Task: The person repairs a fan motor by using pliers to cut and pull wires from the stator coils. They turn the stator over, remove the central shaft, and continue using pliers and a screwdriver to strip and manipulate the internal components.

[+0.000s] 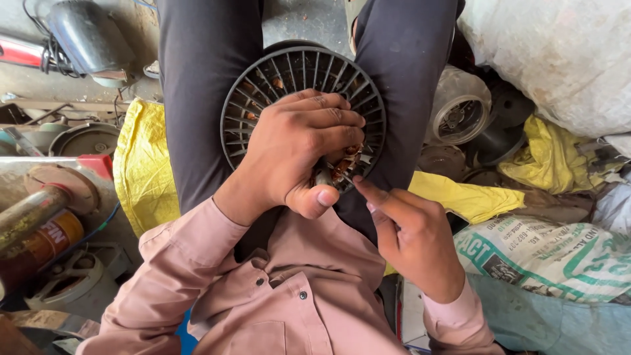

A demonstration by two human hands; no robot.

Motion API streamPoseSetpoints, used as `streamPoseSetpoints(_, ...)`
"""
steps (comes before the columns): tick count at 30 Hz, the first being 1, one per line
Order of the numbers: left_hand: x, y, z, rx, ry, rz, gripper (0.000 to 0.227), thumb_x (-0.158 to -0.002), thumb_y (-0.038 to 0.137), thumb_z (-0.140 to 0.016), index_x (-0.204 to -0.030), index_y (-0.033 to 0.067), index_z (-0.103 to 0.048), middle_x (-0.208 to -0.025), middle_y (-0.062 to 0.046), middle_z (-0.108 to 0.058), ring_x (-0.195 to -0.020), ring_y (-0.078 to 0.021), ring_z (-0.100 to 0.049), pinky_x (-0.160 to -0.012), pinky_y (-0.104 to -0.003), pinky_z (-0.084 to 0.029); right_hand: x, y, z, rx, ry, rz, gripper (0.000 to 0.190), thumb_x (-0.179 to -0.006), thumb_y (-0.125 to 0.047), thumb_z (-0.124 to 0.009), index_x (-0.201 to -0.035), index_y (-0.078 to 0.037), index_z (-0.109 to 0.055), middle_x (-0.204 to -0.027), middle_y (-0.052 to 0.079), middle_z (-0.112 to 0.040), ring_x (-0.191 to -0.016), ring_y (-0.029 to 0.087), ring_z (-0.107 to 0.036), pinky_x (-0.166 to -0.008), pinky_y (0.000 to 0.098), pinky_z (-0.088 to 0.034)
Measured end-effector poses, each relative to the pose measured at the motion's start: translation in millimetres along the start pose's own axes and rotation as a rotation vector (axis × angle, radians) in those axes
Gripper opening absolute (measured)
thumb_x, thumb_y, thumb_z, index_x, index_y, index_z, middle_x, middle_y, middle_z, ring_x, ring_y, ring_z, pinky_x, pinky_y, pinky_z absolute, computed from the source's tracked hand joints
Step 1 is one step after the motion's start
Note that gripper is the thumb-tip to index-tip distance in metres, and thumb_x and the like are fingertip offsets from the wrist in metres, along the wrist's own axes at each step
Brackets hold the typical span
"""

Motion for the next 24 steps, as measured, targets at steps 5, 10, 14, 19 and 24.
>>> streamPoseSetpoints(5, 0.3, -1.8, -0.8, 0.006, 0.003, -0.008, 0.094, -0.098, 0.077, -0.023, -0.113, -0.0005, -0.073, -0.127, -0.016, -0.072, -0.119, -0.0347, -0.066, -0.102, -0.042, -0.051, -2.5, -18.9, 5.4, 0.213, -0.021, 0.024, 0.050, -0.083, 0.001, -0.065, -0.131, -0.012, -0.071, -0.065, 0.012, -0.056, -0.055, 0.031, -0.058, -0.054, 0.0417, -0.048)
streamPoseSetpoints(10, 0.4, -2.1, 4.3, 0.088, 0.051, -0.022, 0.099, -0.102, 0.079, -0.014, -0.113, 0.0015, -0.073, -0.124, -0.015, -0.072, -0.118, -0.0352, -0.069, -0.104, -0.041, -0.053, -9.7, -44.8, 9.0, 0.555, -0.158, 0.003, 0.057, -0.079, -0.003, -0.062, -0.134, -0.011, -0.070, -0.062, 0.011, -0.060, -0.053, 0.031, -0.064, -0.048, 0.0433, -0.052)
streamPoseSetpoints(14, -3.3, 3.4, 8.9, 0.110, 0.068, -0.022, 0.101, -0.099, 0.079, -0.010, -0.106, 0.0023, -0.075, -0.119, -0.016, -0.074, -0.116, -0.0361, -0.071, -0.101, -0.042, -0.055, -11.9, -58.2, 7.9, 0.689, -0.203, -0.005, 0.059, -0.078, -0.005, -0.060, -0.136, -0.009, -0.068, -0.062, 0.013, -0.064, -0.051, 0.030, -0.067, -0.047, 0.0422, -0.054)
streamPoseSetpoints(19, 2.1, 4.6, 8.4, 0.165, 0.129, -0.046, 0.106, -0.101, 0.078, -0.004, -0.106, -0.0002, -0.074, -0.112, -0.017, -0.074, -0.111, -0.0359, -0.075, -0.093, -0.037, -0.060, -13.2, -74.5, 4.6, 0.775, -0.250, 0.035, 0.047, -0.084, -0.008, -0.058, -0.130, -0.004, -0.068, -0.063, 0.015, -0.069, -0.057, 0.031, -0.071, -0.048, 0.0432, -0.055)
streamPoseSetpoints(24, 2.3, 16.3, 7.0, 0.173, 0.157, -0.057, 0.106, -0.101, 0.077, -0.006, -0.106, -0.0032, -0.074, -0.111, -0.019, -0.075, -0.102, -0.0361, -0.076, -0.088, -0.039, -0.061, -4.3, -72.4, 4.9, 0.786, -0.211, 0.064, 0.024, -0.091, -0.009, -0.055, -0.105, -0.004, -0.074, -0.067, 0.017, -0.069, -0.062, 0.032, -0.072, -0.051, 0.0434, -0.056)
Point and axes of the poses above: each hand's wrist, its own x-axis away from the middle knuckle, its own z-axis out of the back of the hand, y = z × x, the point moved 3 cm from there along -x, towards the middle knuckle
